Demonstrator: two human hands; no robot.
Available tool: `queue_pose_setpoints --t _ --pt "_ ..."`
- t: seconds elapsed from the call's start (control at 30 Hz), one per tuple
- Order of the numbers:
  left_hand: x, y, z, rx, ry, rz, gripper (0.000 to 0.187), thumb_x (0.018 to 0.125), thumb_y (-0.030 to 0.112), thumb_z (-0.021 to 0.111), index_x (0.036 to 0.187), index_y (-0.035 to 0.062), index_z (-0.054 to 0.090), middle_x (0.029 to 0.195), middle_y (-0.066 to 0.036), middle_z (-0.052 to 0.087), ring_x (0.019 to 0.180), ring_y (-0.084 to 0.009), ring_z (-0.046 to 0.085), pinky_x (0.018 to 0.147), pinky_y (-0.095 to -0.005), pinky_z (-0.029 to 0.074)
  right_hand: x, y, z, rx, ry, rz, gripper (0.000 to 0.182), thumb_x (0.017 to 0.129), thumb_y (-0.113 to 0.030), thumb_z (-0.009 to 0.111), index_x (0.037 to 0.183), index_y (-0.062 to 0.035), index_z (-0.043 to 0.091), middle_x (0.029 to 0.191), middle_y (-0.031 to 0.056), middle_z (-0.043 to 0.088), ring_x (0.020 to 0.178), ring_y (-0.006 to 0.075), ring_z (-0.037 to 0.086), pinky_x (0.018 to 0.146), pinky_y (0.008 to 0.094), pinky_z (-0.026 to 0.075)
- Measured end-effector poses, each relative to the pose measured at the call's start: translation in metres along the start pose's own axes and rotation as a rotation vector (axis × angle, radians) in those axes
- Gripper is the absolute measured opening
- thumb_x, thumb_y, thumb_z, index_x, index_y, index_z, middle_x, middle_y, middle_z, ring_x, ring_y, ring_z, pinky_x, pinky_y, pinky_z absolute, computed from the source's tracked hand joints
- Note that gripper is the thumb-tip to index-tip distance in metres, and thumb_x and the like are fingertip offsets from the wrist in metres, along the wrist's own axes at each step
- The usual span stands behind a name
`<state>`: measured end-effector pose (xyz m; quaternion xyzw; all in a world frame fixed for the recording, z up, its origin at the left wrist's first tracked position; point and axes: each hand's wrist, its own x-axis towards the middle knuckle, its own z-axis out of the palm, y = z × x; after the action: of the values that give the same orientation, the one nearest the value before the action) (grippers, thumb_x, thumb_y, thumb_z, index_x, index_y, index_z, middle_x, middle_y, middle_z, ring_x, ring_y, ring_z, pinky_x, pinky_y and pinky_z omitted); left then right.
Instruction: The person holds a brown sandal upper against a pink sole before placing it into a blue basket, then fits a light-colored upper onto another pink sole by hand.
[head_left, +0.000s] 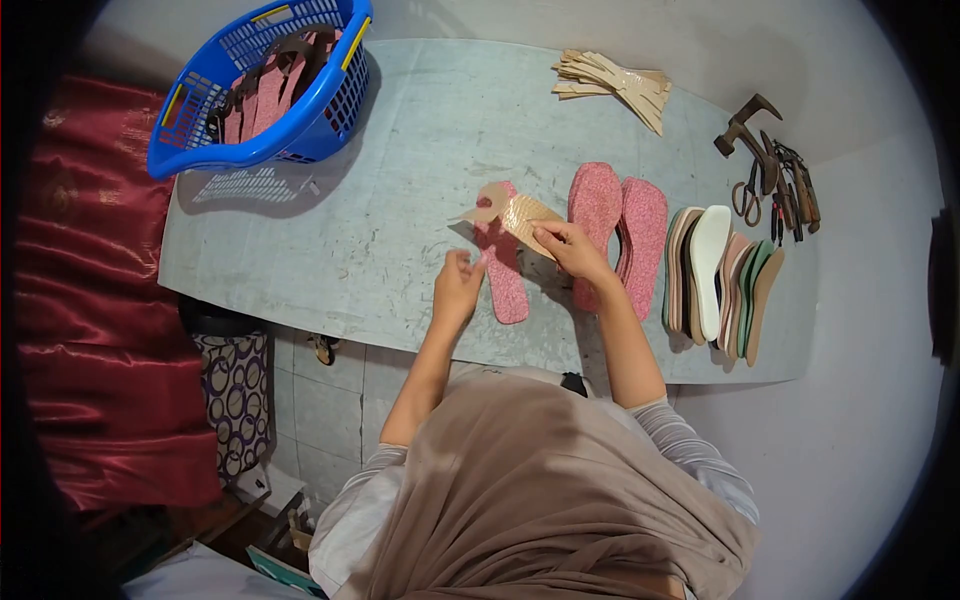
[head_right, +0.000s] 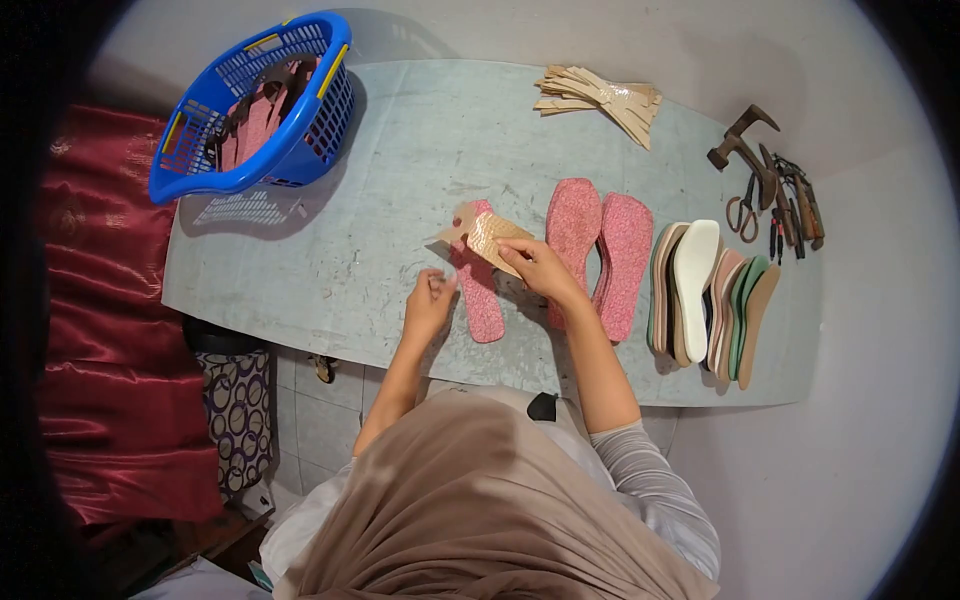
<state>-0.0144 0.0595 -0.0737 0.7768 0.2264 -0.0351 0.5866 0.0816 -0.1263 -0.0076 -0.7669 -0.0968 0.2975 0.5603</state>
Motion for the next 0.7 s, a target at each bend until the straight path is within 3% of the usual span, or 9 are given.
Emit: queue_pose_setpoints --t 0.03,0.07,0.17,0.2,0.23,0.33,0.43,0.6,0.7 --pt "0.002 0.007 -0.001 -0.230 0.030 -0.052 0.036 0.082 0.029 0.056 0.103 0.0029 0.044 0.079 -0.006 0.058 0.067 -0.0145 0.056 0.057 -0.0253 0.045 -0.002 0.000 0.004 -0.021 -0.007 -0.050 0.032 0.084 -0.026 0.055 0.104 -0.0008 0.058 0.087 0.0042 0.061 0.079 0.0094 0.052 0.069 0.0234 0.042" --pt "0.003 0.014 -0.004 -0.590 0.001 -0.174 0.036 0.084 0.031 0.054 0.104 0.0038 0.044 0.088 -0.006 0.056 0.078 -0.0158 0.055 0.066 -0.0252 0.046 -0.001 0.003 0.006 -0.030 -0.040 -0.082 0.032 0.083 -0.026 0.056 0.103 -0.0006 0.058 0.089 0.0049 0.061 0.079 0.0098 0.052 0.070 0.0240 0.042" --pt "0.006 0.032 -0.021 -1.272 -0.042 -0.292 0.035 0.084 0.029 0.055 0.104 0.0025 0.045 0.092 -0.006 0.054 0.085 -0.0158 0.053 0.074 -0.0253 0.046 -0.001 0.003 0.006 -0.067 -0.128 -0.119 0.033 0.083 -0.026 0.056 0.103 -0.0003 0.058 0.091 0.0061 0.062 0.081 0.0106 0.053 0.072 0.0251 0.042" --pt "0.013 0.023 -0.023 -1.352 -0.001 -0.315 0.030 0.084 0.021 0.055 0.103 0.0010 0.047 0.095 -0.007 0.053 0.088 -0.0154 0.052 0.079 -0.0255 0.045 -0.006 -0.009 0.004 -0.090 -0.149 -0.087 0.033 0.083 -0.025 0.057 0.104 -0.0003 0.058 0.091 0.0056 0.062 0.081 0.0108 0.053 0.072 0.0251 0.042" --pt "0.021 0.011 -0.025 -1.332 0.005 -0.297 0.028 0.083 0.019 0.056 0.104 0.0009 0.048 0.096 -0.007 0.053 0.089 -0.0153 0.052 0.079 -0.0255 0.045 -0.009 -0.015 0.002 -0.113 -0.169 -0.055 0.033 0.082 -0.025 0.057 0.104 -0.0004 0.058 0.090 0.0052 0.062 0.081 0.0109 0.053 0.073 0.0250 0.042" --pt "0.035 -0.008 -0.032 -1.293 0.049 -0.246 0.025 0.085 0.013 0.053 0.106 0.0008 0.048 0.097 -0.007 0.053 0.089 -0.0143 0.051 0.078 -0.0239 0.045 -0.005 -0.003 -0.004 -0.078 -0.135 -0.232 0.029 0.080 -0.017 0.059 0.105 -0.0009 0.058 0.083 0.0046 0.062 0.076 0.0095 0.053 0.068 0.0233 0.043" --pt "0.035 -0.008 -0.042 -1.330 0.083 -0.249 0.027 0.085 0.014 0.053 0.107 0.0000 0.047 0.097 -0.007 0.053 0.089 -0.0144 0.051 0.077 -0.0244 0.045 -0.001 0.011 -0.020 0.007 -0.114 -0.067 0.027 0.078 -0.010 0.060 0.103 -0.0003 0.058 0.079 0.0038 0.061 0.070 0.0079 0.053 0.062 0.0216 0.043" --pt "0.031 -0.007 -0.049 -1.283 0.138 -0.206 0.028 0.085 0.012 0.053 0.109 -0.0010 0.048 0.099 -0.009 0.054 0.086 -0.0141 0.052 0.078 -0.0248 0.046 0.011 0.024 -0.012 0.236 0.320 -0.087 0.018 0.074 -0.003 0.062 0.092 0.0029 0.061 0.072 0.0036 0.061 0.060 0.0068 0.054 0.054 0.0193 0.043" --pt "0.038 -0.016 -0.046 -1.111 0.232 -0.148 0.024 0.084 0.011 0.053 0.104 -0.0026 0.050 0.096 -0.009 0.055 0.083 -0.0143 0.054 0.077 -0.0256 0.047 0.022 0.031 -0.006 0.114 0.477 -0.092 0.016 0.074 -0.004 0.062 0.088 0.0030 0.062 0.071 0.0045 0.061 0.061 0.0071 0.055 0.054 0.0187 0.043"
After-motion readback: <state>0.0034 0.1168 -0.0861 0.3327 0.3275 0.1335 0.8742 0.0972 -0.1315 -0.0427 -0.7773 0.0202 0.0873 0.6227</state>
